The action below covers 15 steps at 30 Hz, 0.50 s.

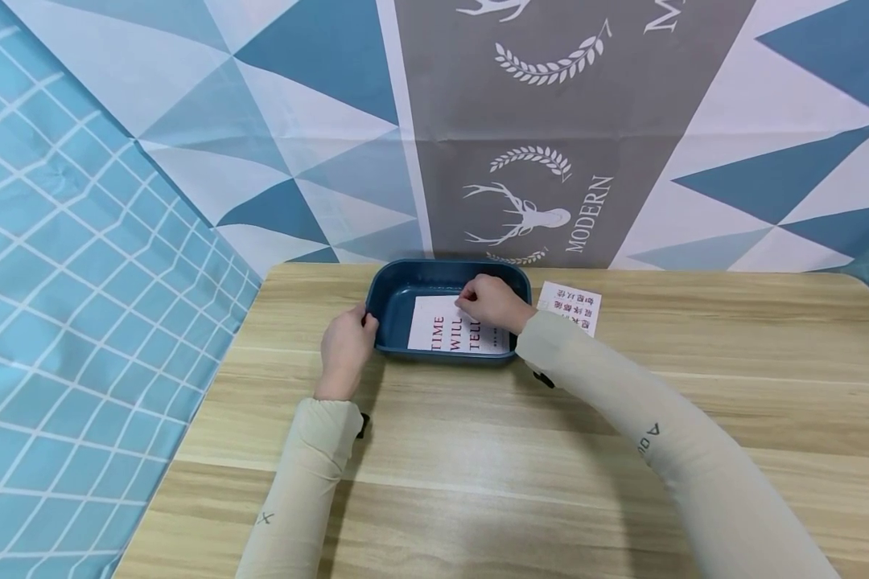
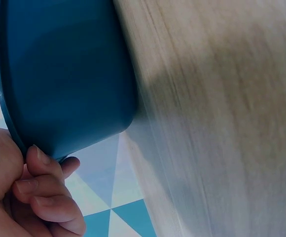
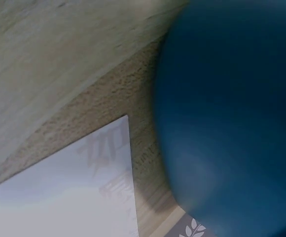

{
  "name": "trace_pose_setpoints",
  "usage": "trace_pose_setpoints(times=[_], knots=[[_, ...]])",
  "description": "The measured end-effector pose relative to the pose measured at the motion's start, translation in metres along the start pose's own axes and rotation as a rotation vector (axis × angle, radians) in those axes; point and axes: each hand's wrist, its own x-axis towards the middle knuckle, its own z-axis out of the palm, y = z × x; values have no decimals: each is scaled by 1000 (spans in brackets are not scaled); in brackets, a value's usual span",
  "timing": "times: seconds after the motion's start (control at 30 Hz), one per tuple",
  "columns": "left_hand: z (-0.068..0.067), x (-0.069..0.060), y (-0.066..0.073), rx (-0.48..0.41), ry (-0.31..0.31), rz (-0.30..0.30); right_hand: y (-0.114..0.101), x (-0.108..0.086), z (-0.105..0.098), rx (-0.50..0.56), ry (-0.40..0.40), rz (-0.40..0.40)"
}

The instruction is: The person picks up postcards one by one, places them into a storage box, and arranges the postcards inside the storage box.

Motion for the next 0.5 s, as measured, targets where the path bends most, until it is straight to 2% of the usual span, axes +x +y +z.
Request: trace_pose_setpoints(times=[0.5], knots=[[-3,-2,2,-8,-10,7,4,-18,-23,39,56,-34]])
